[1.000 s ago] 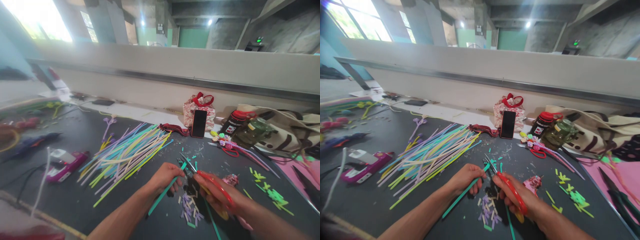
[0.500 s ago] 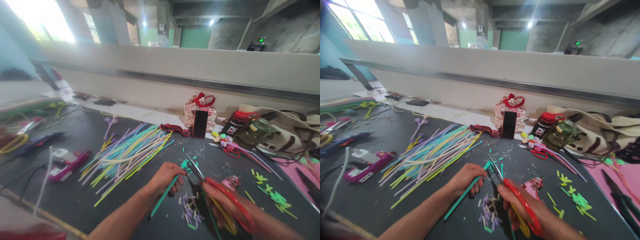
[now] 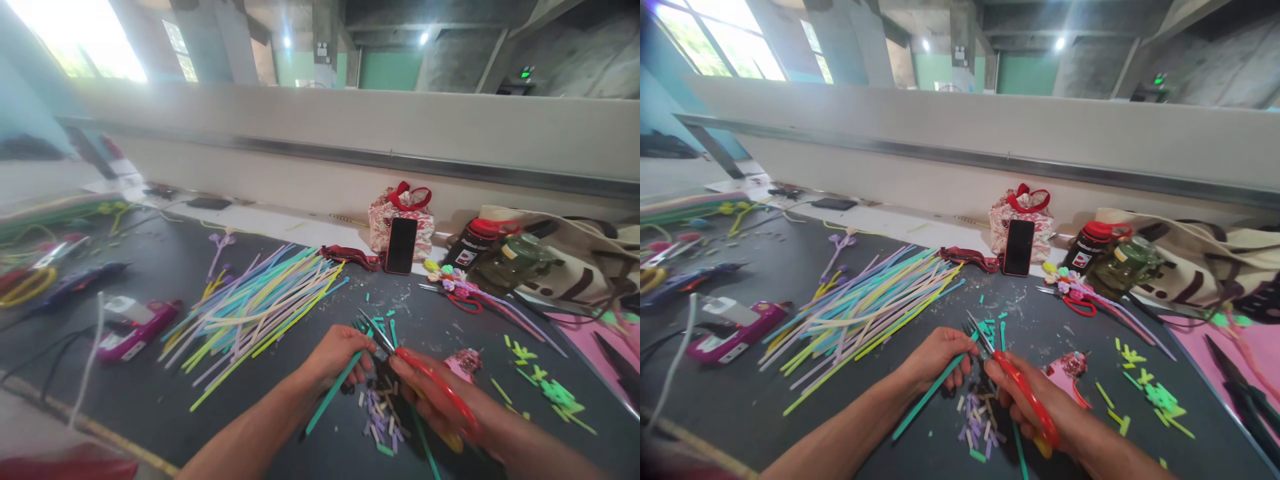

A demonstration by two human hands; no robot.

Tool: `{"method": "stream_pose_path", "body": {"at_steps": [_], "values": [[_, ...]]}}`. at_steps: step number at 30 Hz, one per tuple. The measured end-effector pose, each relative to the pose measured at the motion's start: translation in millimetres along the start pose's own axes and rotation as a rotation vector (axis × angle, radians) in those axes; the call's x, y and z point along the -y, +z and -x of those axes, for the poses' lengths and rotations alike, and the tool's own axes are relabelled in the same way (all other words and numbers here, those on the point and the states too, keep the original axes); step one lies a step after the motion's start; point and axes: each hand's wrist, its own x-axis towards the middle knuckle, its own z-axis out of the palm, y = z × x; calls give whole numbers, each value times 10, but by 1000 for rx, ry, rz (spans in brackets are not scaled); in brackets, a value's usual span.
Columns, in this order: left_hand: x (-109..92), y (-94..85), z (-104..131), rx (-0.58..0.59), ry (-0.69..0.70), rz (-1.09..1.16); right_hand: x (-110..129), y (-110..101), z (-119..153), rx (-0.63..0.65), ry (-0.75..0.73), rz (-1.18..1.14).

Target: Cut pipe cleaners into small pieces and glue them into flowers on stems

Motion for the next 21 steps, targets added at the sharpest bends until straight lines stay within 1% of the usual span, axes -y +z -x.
{"method": "stream_pose_path", "body": {"at_steps": [4,7,11,14,16,18,20,21], "values": [[40,-10,-56,-3,-26,-12,37,-49,12,46,73,-51],[48,-6,-73,-1,-31,-19,43,-58,36,12,100,-97],[10,11,-42,2,-9,-4,3,-59,57,-48,73,-120],[-50,29,32,9,32,27,-9,-74,44,-78,-21,-113],[-86,45,92,70,46,49,8,-80,13,-113,-125,-130],[-105,66,143,186,28,58,38,-69,-36,-150,-210,-165],[-102,88,177,281,-10,41,65,-36,-99,-168,-248,-198],[-95,99,187,305,-25,26,74,-13,-131,-164,-246,-206]]}}
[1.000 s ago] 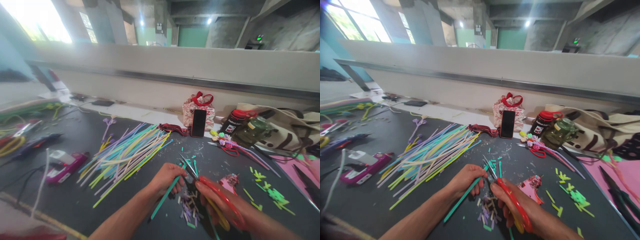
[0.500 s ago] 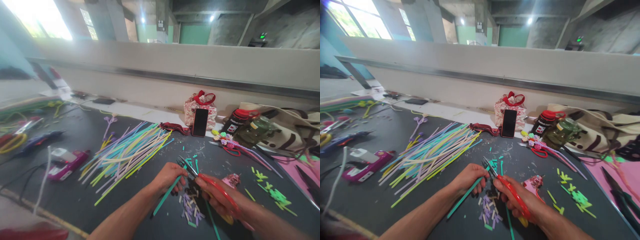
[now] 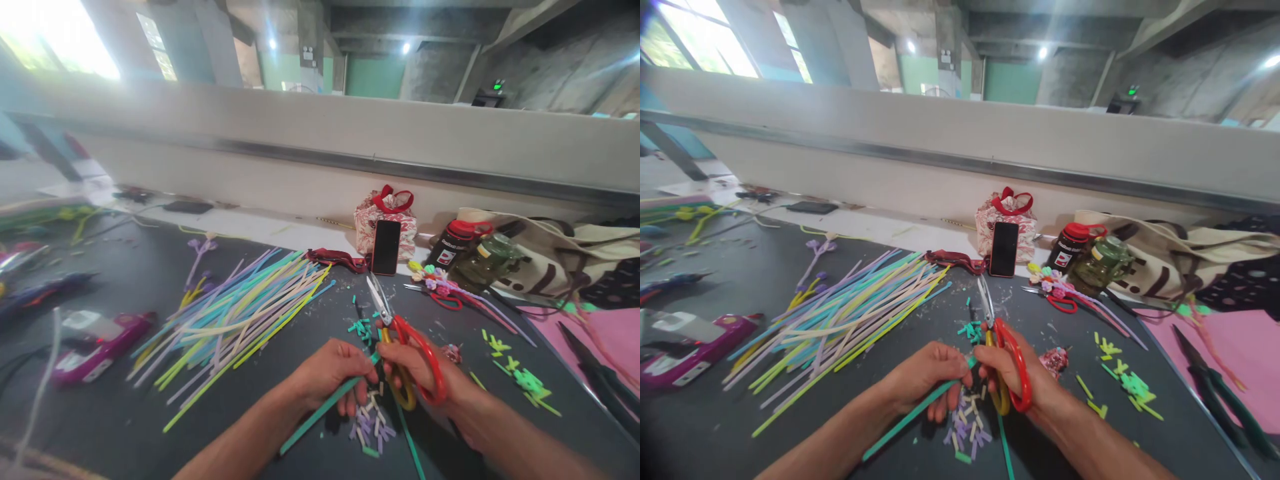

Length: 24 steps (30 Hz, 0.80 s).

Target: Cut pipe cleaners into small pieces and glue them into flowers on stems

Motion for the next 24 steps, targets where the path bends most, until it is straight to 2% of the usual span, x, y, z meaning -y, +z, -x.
{"method": "stream_pose_path", "body": {"at_steps": [3,10,17,24], "values": [[32,24,2,13,-18,-40,-16,82,-61,23,25,-3],[63,25,5,-46,9,-69,96,144,-58,96,41,7],[84,35,9,-59,13,-95,44,93,-162,123,77,20],[97,-66,48,-87,38,-195,70,-40,-180,82,50,76]]}}
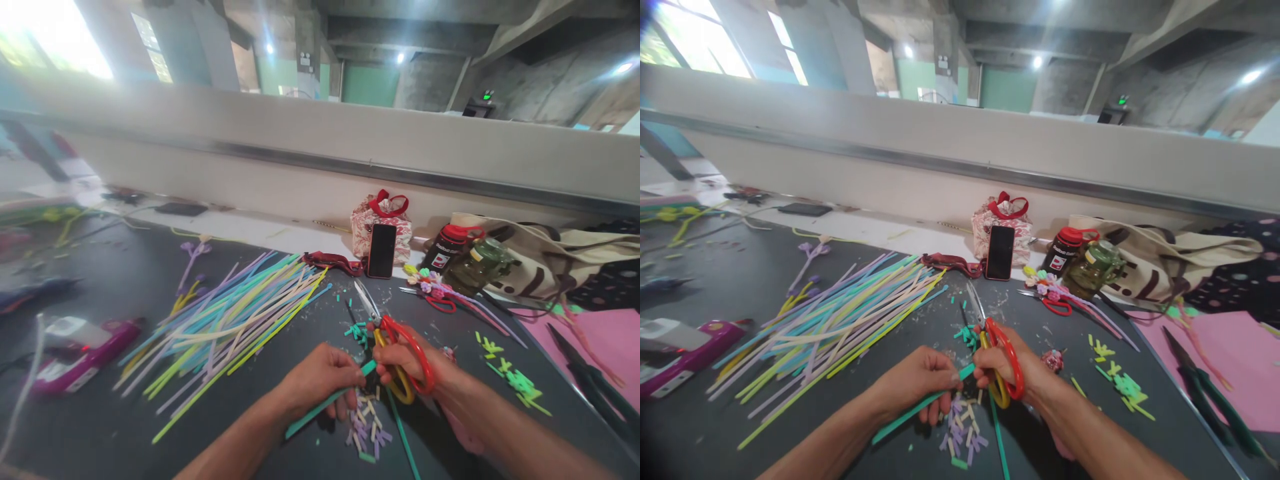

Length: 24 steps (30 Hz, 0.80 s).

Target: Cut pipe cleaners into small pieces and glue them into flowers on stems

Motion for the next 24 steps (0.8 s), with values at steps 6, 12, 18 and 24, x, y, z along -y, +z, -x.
{"method": "stream_pose_path", "body": {"at_steps": [6,12,18,24], "values": [[-11,-62,-34,-106,-13,50,38,4,91,-34,18,4],[-86,-191,-21,-271,36,178,-51,-80,443,-13,228,178],[-87,-175,-37,-266,34,193,-125,-34,519,-31,189,387],[-54,-120,-60,-258,37,178,-156,33,394,50,158,358]]}}
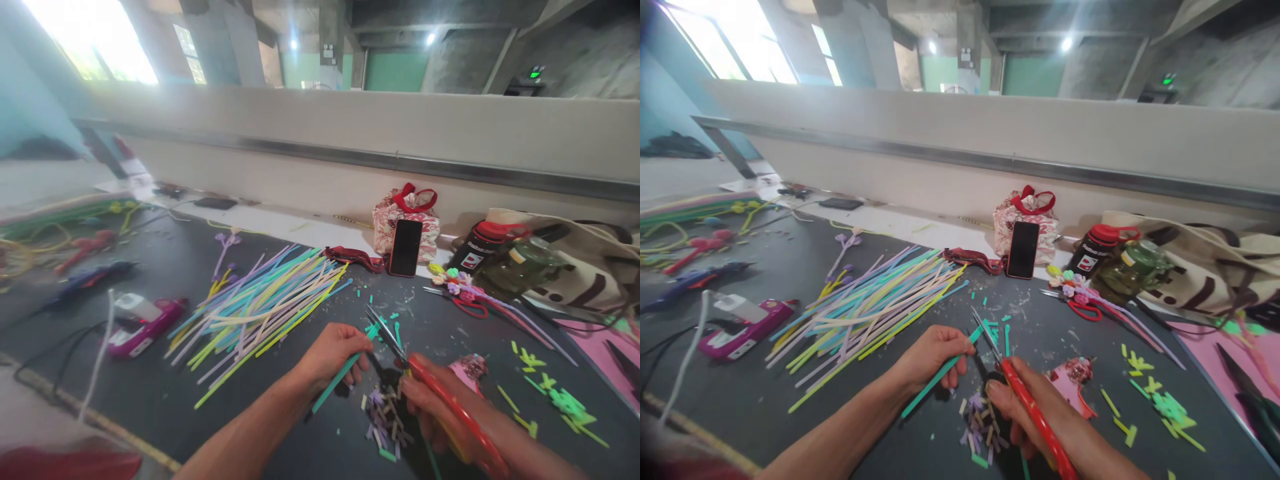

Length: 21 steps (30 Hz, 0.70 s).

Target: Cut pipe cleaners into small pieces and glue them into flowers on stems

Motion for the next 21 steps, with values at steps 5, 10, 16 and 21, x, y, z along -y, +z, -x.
{"method": "stream_pose_path", "body": {"at_steps": [5,10,16,21], "values": [[-1,30,13,4,-4,-7,9,38,-70,16,-14,-39],[6,35,-3,3,-19,-17,100,48,-52,20,10,-88],[80,26,-113,9,-63,-53,51,0,-97,29,62,-235],[143,33,-192,6,-91,-84,-45,-60,-185,38,164,-401]]}}
